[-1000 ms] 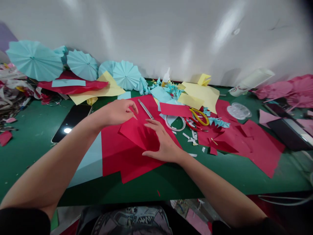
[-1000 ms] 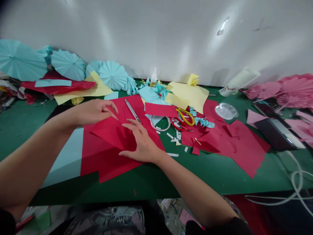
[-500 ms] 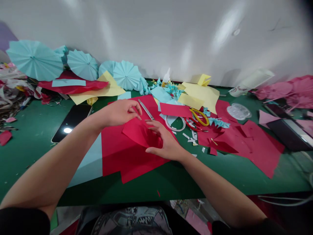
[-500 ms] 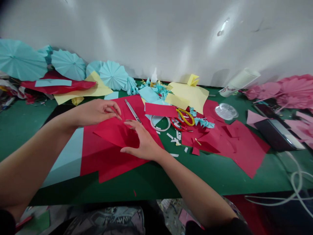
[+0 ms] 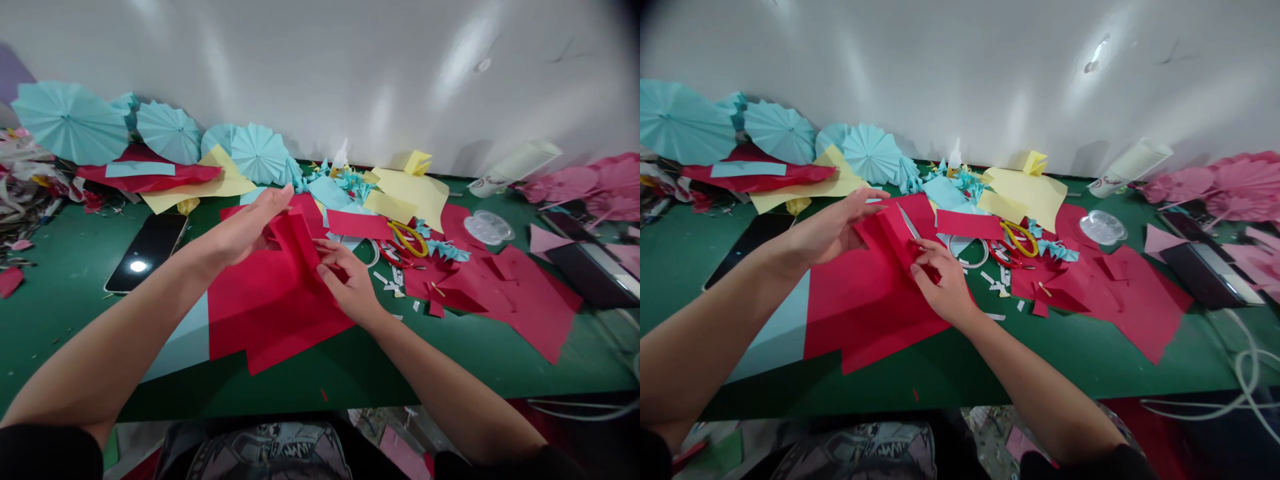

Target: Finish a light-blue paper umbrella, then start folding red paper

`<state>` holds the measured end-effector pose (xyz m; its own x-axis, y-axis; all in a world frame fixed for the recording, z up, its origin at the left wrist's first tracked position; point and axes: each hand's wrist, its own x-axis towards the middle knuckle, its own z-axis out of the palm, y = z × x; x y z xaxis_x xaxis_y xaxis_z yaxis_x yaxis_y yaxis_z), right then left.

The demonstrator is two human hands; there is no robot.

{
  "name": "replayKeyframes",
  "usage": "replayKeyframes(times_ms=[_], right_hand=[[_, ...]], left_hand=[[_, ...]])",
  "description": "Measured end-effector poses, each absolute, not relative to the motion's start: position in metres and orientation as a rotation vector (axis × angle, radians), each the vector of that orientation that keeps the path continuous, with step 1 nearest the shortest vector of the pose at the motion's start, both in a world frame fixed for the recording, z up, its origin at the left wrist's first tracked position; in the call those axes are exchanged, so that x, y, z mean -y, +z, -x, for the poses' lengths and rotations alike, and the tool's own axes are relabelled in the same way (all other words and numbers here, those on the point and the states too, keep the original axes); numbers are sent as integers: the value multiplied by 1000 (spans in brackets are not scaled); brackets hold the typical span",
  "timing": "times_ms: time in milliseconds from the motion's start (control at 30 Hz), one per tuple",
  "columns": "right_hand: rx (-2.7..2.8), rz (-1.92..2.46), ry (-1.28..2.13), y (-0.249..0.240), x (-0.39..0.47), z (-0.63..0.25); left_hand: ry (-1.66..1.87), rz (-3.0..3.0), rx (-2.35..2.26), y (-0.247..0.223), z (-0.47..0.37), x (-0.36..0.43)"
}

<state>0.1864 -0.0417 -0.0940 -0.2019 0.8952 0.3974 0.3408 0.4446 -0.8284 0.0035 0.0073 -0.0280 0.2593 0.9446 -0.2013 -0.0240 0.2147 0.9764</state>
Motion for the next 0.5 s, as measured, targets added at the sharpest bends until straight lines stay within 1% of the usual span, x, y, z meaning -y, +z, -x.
replayKeyframes(times_ms=[100,300,500], right_hand=[[1646,1093,794,-97,40,-188],[1292,1105,990,-106,37,-186],[1045,1111,894,-110,34,-185]], left_hand=[[827,-1231,-1115,-26,-7,-2],[900,-1193,-1223,-29,-7,-3],[1069,-1141,-1140,-30,-6,-12]])
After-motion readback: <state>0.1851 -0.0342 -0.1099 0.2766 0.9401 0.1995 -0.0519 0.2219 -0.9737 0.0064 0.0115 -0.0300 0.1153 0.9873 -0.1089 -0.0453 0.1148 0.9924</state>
